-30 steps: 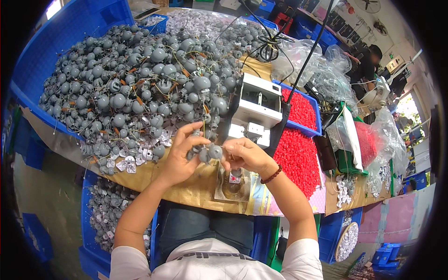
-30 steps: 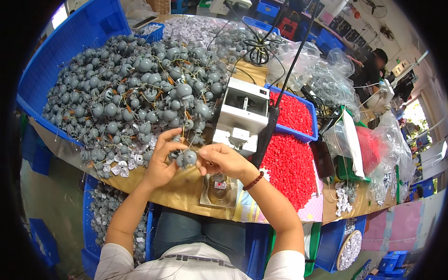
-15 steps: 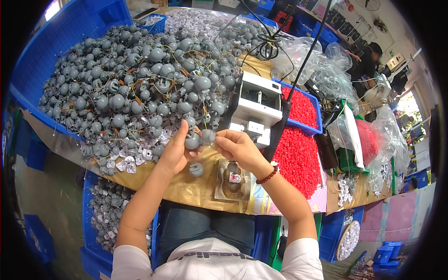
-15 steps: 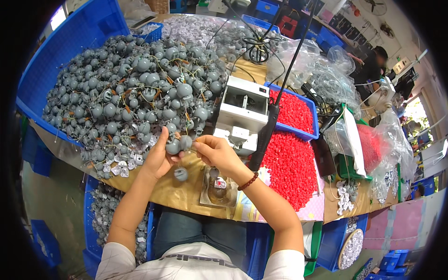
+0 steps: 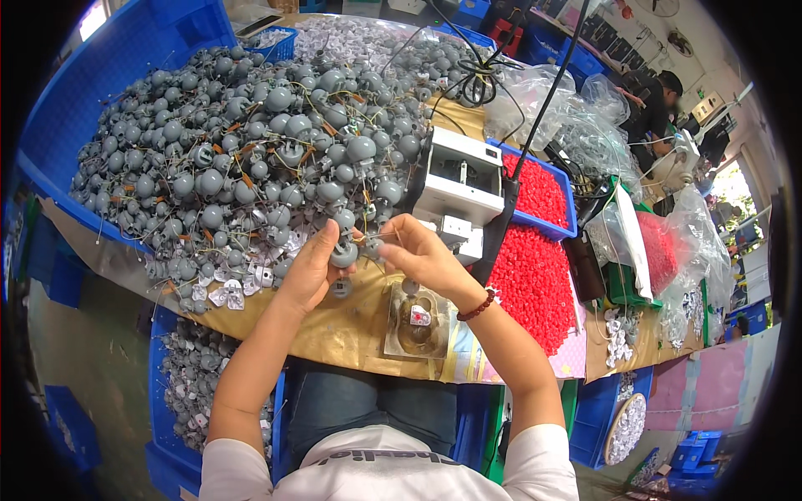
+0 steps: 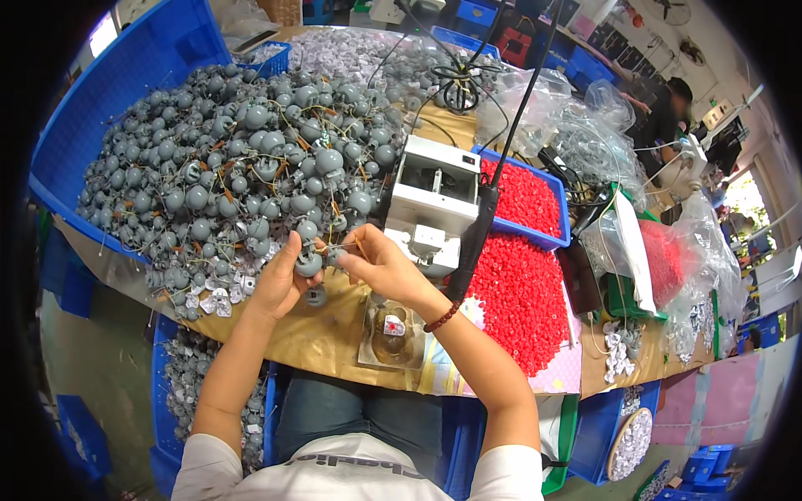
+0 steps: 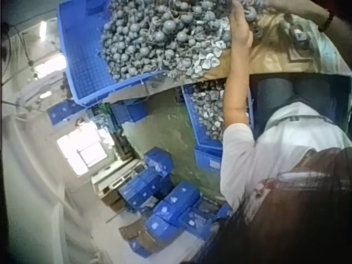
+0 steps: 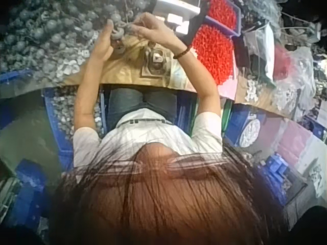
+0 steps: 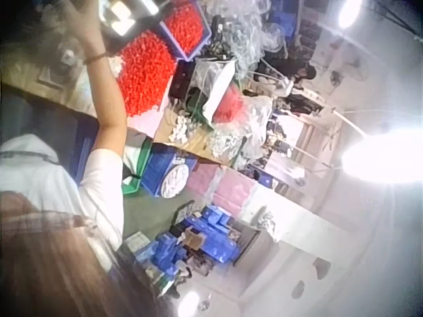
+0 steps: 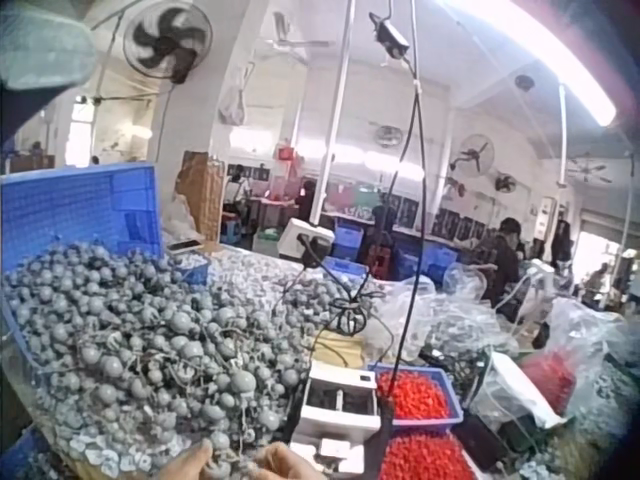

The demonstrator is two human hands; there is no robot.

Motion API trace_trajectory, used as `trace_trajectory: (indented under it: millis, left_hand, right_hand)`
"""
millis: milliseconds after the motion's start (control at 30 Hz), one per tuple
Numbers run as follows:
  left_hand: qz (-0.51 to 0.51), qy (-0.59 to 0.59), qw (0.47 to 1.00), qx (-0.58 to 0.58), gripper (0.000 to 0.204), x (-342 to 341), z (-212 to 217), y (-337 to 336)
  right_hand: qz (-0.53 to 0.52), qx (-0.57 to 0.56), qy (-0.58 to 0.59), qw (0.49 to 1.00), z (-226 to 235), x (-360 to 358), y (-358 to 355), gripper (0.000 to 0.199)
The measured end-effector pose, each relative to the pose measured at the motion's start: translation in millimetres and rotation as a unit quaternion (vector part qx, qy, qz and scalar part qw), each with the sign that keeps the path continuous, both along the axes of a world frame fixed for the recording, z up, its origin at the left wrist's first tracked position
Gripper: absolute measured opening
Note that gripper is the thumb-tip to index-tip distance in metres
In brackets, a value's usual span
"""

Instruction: Assemble grey plastic ball components by attaching wires, inserting internal parts, and securing them with an electric screwdriver.

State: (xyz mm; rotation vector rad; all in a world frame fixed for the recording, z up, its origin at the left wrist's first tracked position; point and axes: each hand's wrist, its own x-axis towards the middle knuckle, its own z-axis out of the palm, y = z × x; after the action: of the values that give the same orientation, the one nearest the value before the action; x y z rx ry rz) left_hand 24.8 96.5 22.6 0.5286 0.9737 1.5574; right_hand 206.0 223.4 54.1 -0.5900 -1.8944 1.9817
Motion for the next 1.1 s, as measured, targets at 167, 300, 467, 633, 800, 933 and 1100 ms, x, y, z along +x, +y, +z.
trace_trajectory:
  millis: [167,300,467,633,800,933,1100]
  left_hand:
    - [-0.034,-0.011,0.999,0.023,0.05,-5.8,-2.2,2.3]
    - [-0.046,0.02,0.999,0.007,0.049,-7.5,-0.9,1.7]
    - [-0.055,0.026,0.997,-0.049,0.048,0.6,12.5,7.8]
    - [-0.059,0.082,0.991,-0.093,0.043,-14.7,11.1,17.7]
    - [-0.063,0.158,0.985,-0.015,0.029,-25.3,6.1,22.1]
    - [-0.072,0.262,0.959,0.081,0.028,-26.0,5.0,12.5]
    - [-0.055,0.457,0.869,0.182,0.048,-17.8,9.5,7.7]
  right_hand:
    - [-0.034,0.036,-0.013,0.999,-5.1,-4.0,-0.6,0.035]
    - [-0.166,0.189,-0.01,0.968,1.5,-6.5,-5.0,0.035]
    - [-0.151,0.375,0.14,0.904,4.1,-8.1,-2.5,0.044]
    - [0.031,0.402,0.094,0.91,26.1,1.8,-9.3,0.045]
    - [-0.038,0.448,0.102,0.887,18.7,8.0,-1.7,0.037]
    - [-0.07,0.379,-0.002,0.923,17.7,9.1,1.0,0.026]
    - [-0.069,0.354,0.018,0.933,-2.5,0.9,9.8,0.037]
